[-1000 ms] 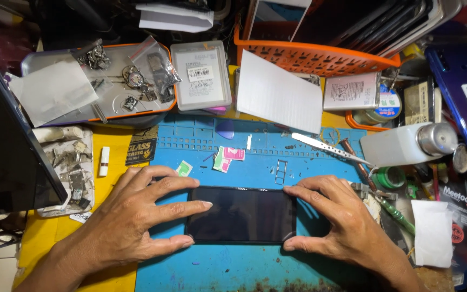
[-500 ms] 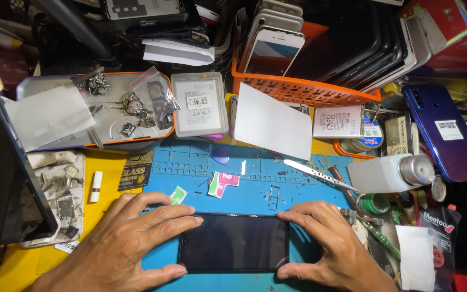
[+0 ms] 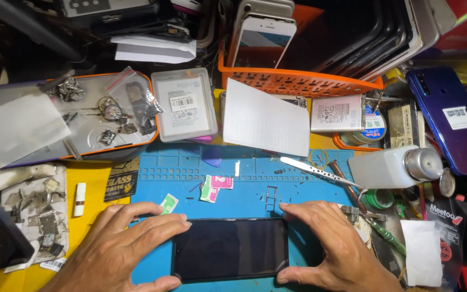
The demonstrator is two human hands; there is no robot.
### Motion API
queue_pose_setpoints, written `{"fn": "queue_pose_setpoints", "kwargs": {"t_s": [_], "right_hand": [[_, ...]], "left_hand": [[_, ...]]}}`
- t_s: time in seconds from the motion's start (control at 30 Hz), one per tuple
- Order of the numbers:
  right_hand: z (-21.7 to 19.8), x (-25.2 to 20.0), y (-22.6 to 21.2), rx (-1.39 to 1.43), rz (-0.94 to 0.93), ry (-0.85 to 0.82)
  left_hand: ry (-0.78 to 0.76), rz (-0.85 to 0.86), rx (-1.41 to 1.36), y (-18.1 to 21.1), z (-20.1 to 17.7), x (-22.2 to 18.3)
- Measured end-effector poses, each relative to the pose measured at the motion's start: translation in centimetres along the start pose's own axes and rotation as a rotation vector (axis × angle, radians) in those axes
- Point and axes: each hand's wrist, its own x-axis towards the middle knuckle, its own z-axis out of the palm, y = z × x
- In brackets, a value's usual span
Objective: Cleaning a smartphone screen and applying a new screen protector with precise alignment.
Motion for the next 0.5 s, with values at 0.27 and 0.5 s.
{"fn": "queue_pose_setpoints", "kwargs": {"t_s": [0.27, 0.5], "right_hand": [[-0.4, 0.4, -0.1, -0.041, -0.039, -0.013], [-0.4, 0.2, -0.4, -0.088, -0.083, -0.013]], "left_hand": [[0.070, 0.037, 0.041, 0.5, -1.0, 0.8], [0.068, 0.024, 0.027, 1.5, -1.7, 1.2]]}}
